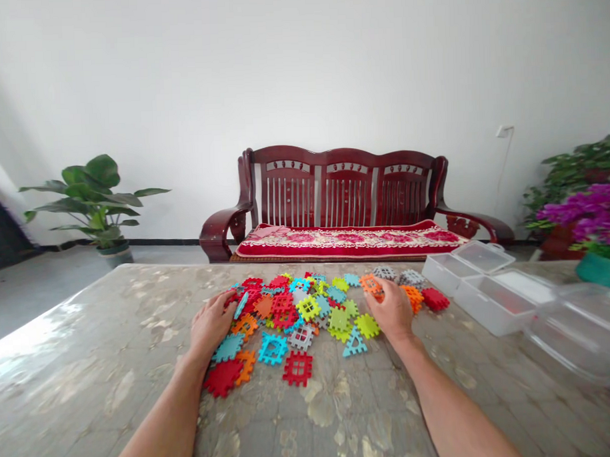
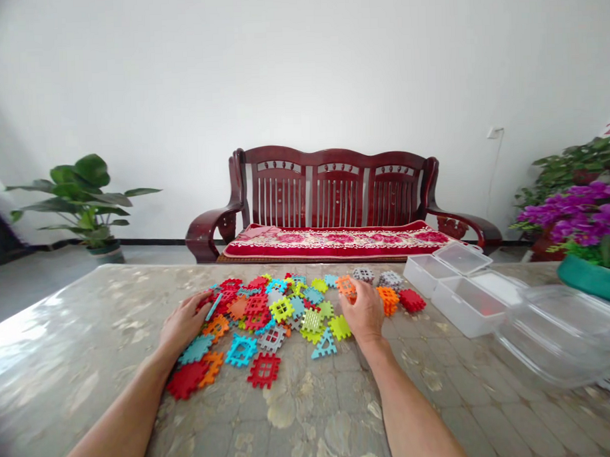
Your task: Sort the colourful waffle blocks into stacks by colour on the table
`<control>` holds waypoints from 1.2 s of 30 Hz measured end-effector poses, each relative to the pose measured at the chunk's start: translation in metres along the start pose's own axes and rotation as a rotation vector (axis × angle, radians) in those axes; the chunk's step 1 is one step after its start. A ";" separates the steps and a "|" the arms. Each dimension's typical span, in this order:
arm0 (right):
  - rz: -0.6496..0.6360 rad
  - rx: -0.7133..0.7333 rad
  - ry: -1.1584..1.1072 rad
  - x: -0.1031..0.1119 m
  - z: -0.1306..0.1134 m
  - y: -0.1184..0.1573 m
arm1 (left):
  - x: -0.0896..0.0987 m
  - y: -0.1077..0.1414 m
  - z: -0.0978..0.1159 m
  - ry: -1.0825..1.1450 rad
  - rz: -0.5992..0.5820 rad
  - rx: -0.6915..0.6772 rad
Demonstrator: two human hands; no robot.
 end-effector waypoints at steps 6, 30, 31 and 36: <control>-0.065 -0.045 0.231 0.010 0.010 0.002 | 0.001 0.000 0.001 -0.006 -0.024 0.007; -0.281 -0.127 0.526 0.011 -0.006 0.011 | -0.001 -0.001 -0.001 0.000 -0.005 0.014; -0.289 -0.136 0.523 0.011 -0.005 0.011 | -0.001 -0.001 -0.002 -0.001 -0.002 0.014; -0.308 -0.162 0.524 0.011 -0.004 0.011 | -0.002 -0.001 -0.003 -0.006 0.002 0.009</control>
Point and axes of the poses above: each hand's wrist, its own y-axis away from the middle knuckle, its own x-axis out of the back of the hand, z = x × y, the point moved 4 cm from there along -y, towards the middle knuckle, and after that the axes turned 12 degrees about -z, right-handed, at the moved point
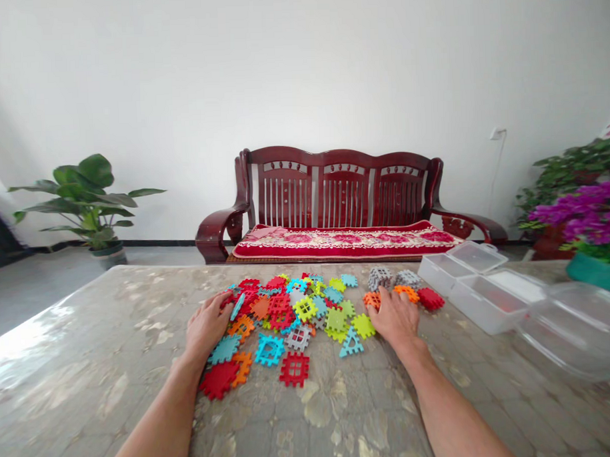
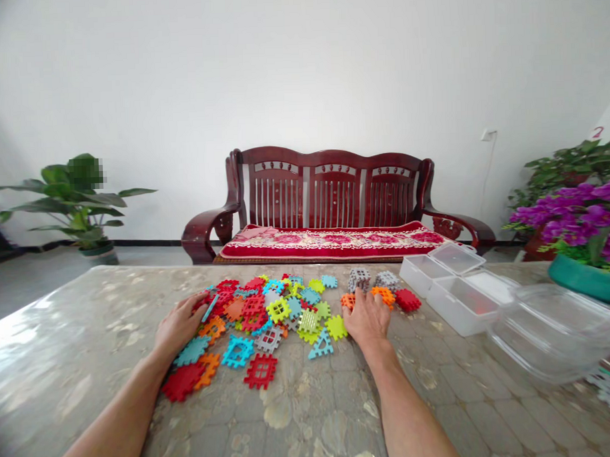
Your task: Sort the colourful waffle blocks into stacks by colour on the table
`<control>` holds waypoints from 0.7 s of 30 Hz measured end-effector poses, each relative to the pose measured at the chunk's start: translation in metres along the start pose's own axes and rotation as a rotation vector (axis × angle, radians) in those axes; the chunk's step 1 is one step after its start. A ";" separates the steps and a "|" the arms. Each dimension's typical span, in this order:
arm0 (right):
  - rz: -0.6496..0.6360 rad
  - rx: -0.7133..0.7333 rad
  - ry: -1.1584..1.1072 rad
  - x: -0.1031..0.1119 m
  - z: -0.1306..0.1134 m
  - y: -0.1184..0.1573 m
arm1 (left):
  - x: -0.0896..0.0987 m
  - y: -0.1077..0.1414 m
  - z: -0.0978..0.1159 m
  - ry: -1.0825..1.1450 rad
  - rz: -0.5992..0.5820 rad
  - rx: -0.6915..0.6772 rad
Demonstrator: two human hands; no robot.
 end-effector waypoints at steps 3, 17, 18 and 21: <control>-0.014 -0.001 0.016 0.000 -0.001 0.000 | 0.000 0.000 0.000 0.004 -0.003 -0.001; -0.067 0.003 0.037 -0.004 -0.004 0.000 | 0.001 0.000 0.001 0.025 -0.028 -0.009; -0.063 0.003 0.035 -0.005 -0.004 0.000 | 0.001 0.000 0.001 0.025 -0.024 -0.011; -0.073 -0.004 0.026 -0.007 -0.004 -0.001 | 0.002 0.001 0.002 0.021 -0.019 -0.007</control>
Point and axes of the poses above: each hand's wrist, its own y-axis away from the middle knuckle, its own x-axis out of the back of the hand, z = x × y, the point moved 4 cm from there along -y, towards the middle knuckle, and after that the axes turned 12 degrees about -z, right-handed, at the moved point
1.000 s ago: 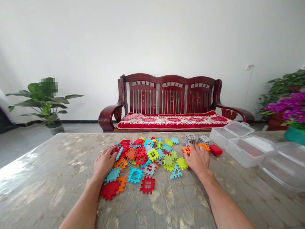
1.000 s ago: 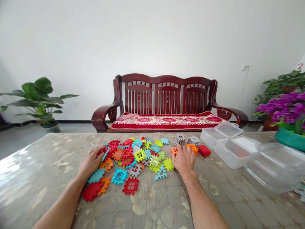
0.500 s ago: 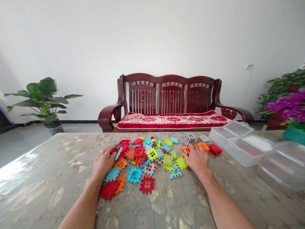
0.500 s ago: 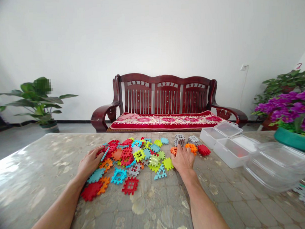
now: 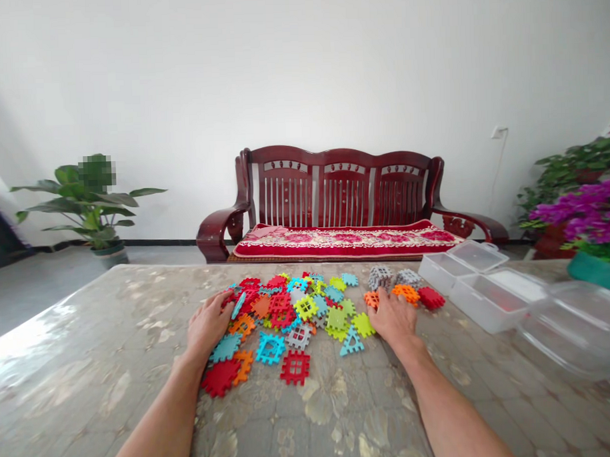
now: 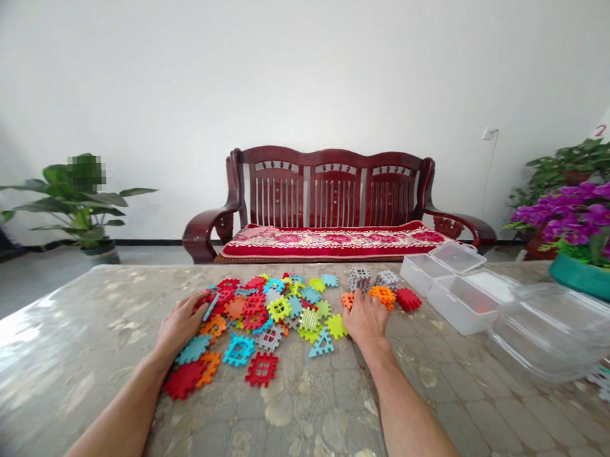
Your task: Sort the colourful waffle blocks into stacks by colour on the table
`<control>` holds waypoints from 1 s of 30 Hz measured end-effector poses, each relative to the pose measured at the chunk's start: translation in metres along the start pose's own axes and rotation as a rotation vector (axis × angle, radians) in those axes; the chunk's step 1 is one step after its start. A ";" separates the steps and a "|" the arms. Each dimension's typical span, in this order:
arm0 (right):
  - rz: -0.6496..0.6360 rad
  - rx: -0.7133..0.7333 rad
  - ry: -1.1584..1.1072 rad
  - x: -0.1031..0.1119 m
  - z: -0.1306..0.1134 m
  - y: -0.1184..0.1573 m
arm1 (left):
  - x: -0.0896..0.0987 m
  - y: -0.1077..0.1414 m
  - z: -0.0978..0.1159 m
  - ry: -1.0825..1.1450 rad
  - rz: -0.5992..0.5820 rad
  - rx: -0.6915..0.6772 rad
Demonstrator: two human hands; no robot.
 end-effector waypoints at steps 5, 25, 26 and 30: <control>-0.036 -0.014 -0.005 -0.001 -0.001 -0.001 | 0.000 0.001 0.002 -0.014 -0.025 0.013; 0.102 0.052 -0.032 0.006 -0.003 0.003 | 0.000 0.002 0.003 -0.022 -0.020 0.029; 0.144 0.084 -0.040 0.007 -0.004 0.004 | 0.001 0.002 0.003 -0.020 -0.022 0.030; 0.266 0.286 -0.117 0.011 -0.020 0.011 | 0.001 0.002 0.004 -0.014 -0.016 0.026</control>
Point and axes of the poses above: each hand's wrist, its own y-axis away from the middle knuckle, its own x-axis out of the back of the hand, z = x × y, the point moved 4 cm from there along -y, towards the middle knuckle, and after that the axes turned 12 degrees about -z, right-handed, at the moved point
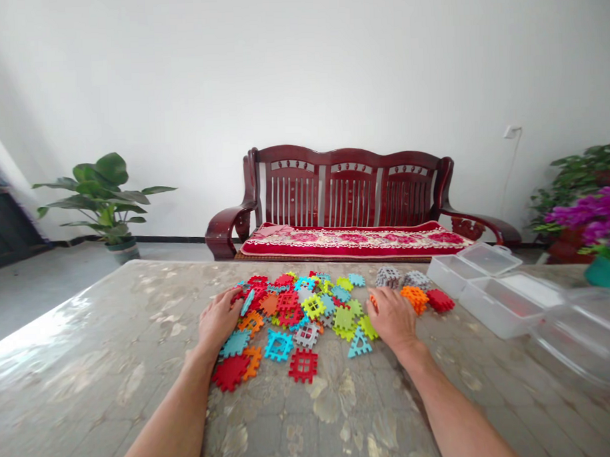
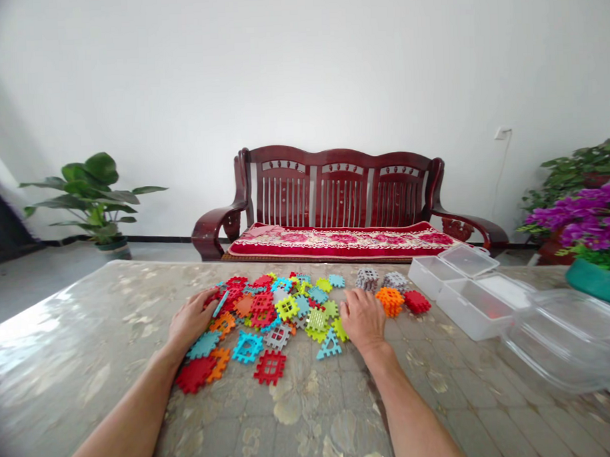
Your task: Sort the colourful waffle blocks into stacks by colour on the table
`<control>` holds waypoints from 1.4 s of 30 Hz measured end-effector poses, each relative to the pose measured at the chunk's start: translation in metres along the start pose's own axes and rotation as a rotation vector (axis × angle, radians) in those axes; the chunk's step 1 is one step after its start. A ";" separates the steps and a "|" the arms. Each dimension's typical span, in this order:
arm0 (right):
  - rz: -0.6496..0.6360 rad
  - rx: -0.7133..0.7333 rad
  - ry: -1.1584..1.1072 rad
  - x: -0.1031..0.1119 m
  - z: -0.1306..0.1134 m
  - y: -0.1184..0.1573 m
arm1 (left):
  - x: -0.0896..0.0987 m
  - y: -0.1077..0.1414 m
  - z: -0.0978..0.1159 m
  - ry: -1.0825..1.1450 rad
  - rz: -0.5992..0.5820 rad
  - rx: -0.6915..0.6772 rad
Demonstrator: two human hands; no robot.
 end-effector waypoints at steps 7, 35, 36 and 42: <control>0.059 0.328 -0.195 0.005 -0.060 0.018 | 0.000 0.001 0.001 0.017 0.024 -0.008; -0.144 0.880 -0.151 0.005 -0.223 0.021 | 0.001 0.005 0.004 0.043 0.038 -0.019; -0.138 0.880 -0.155 0.006 -0.222 0.022 | 0.000 0.004 0.003 0.044 0.036 -0.022; -0.142 0.871 -0.284 0.013 -0.212 0.024 | -0.001 0.003 0.002 0.038 0.012 -0.010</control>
Point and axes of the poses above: each hand's wrist, its own y-axis away from the middle knuckle, its own x-axis out of the back of the hand, z = x × y, the point moved 4 cm from there along -y, towards the middle knuckle, and after that the axes turned 12 degrees about -z, right-handed, at the moved point
